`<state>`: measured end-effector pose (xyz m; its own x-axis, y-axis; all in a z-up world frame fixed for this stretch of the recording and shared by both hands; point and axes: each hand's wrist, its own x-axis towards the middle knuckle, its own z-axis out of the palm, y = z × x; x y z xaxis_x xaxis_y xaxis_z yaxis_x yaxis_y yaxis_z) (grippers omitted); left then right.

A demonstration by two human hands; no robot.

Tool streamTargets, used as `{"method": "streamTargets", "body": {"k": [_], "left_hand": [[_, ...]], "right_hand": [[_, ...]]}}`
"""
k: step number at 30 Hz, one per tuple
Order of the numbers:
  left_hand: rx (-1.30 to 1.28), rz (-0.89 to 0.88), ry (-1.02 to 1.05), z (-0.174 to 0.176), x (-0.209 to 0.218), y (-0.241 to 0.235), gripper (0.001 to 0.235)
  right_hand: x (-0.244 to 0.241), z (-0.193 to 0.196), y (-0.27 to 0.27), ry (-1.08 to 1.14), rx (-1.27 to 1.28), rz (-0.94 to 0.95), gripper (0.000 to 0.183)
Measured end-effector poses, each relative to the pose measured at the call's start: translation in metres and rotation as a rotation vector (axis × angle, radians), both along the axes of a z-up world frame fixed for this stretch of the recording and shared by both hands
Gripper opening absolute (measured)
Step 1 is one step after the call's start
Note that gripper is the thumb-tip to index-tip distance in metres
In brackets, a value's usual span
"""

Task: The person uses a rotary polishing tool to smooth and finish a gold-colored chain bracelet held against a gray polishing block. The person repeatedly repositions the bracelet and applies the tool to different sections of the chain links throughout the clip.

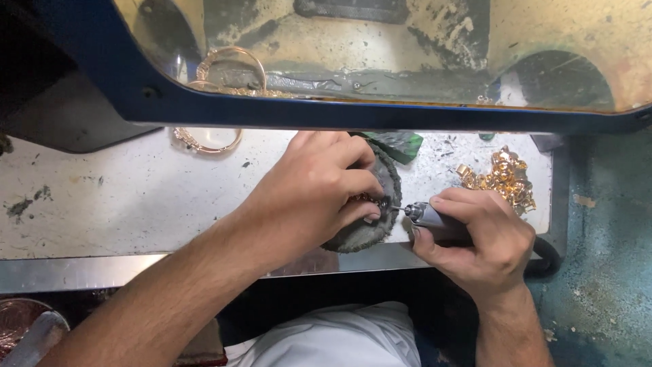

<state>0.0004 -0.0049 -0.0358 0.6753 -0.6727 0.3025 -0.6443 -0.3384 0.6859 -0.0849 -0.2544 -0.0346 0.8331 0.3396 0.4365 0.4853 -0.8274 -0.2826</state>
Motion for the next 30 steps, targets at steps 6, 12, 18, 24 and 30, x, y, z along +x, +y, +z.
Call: {"method": "streamTargets", "body": {"k": [6, 12, 18, 24, 30], "left_hand": [[0.024, 0.004, 0.041, -0.0011, 0.0002, -0.0013, 0.024], [0.010, 0.007, 0.025, -0.0029, 0.0002, -0.0024, 0.022], [0.019, 0.023, 0.024, -0.0031, -0.0010, -0.0026, 0.027], [0.004, 0.021, 0.021, -0.0032, -0.0002, -0.0022, 0.026], [0.026, 0.023, 0.013, -0.0041, -0.0002, -0.0033, 0.022]], "right_hand": [[-0.0021, 0.0015, -0.0008, 0.028, 0.074, -0.009, 0.029], [0.0003, -0.0010, -0.0029, 0.019, 0.019, 0.009, 0.028], [0.0007, 0.0030, -0.0019, 0.009, 0.013, 0.026, 0.028], [-0.0002, -0.0010, -0.0040, 0.011, 0.027, 0.013, 0.029], [0.0018, 0.0016, -0.0029, 0.016, 0.031, 0.025, 0.028]]}}
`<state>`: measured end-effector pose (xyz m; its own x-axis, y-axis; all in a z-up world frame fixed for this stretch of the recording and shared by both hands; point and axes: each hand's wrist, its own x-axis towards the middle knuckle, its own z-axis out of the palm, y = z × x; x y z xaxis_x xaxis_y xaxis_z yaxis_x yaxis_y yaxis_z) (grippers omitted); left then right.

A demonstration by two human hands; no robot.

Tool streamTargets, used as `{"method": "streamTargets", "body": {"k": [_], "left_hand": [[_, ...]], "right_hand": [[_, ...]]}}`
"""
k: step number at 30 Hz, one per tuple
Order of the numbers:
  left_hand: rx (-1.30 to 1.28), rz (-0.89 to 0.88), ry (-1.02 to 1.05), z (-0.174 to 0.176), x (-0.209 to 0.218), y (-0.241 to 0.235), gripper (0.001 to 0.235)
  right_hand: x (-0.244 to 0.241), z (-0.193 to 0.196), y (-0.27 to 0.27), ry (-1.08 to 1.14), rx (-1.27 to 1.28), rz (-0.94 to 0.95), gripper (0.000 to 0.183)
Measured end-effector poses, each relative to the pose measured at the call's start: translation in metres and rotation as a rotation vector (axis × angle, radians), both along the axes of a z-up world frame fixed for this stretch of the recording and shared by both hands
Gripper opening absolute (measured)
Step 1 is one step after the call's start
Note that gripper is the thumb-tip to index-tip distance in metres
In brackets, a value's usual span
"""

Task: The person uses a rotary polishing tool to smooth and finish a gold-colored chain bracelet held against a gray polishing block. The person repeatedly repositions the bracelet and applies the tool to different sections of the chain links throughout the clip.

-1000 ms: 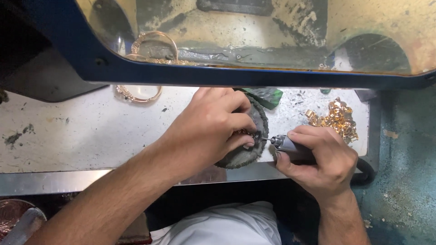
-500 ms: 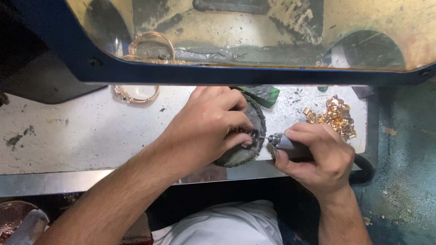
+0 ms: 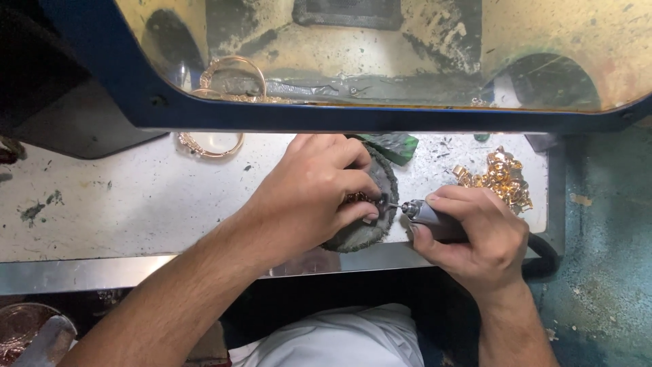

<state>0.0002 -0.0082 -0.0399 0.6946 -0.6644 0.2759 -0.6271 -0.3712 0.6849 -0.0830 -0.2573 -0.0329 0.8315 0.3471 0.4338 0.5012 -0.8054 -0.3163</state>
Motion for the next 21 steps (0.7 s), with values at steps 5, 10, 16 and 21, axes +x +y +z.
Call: {"method": "streamTargets", "body": {"k": [5, 10, 16, 21], "left_hand": [[-0.030, -0.005, -0.058, 0.003, -0.001, 0.003, 0.026], [-0.109, -0.076, 0.039, 0.038, -0.016, 0.027, 0.038], [0.049, 0.168, -0.079, 0.026, -0.034, 0.029, 0.039], [0.025, 0.184, -0.143, 0.020, -0.036, 0.033, 0.023]], "right_hand": [[-0.002, 0.004, -0.001, -0.029, -0.017, -0.004, 0.025], [-0.019, 0.012, -0.005, -0.016, 0.063, -0.180, 0.032], [-0.003, 0.056, 0.045, 0.749, 0.186, -0.600, 0.062], [0.003, 0.049, 0.060, 0.669, 0.037, -0.397, 0.045]]}}
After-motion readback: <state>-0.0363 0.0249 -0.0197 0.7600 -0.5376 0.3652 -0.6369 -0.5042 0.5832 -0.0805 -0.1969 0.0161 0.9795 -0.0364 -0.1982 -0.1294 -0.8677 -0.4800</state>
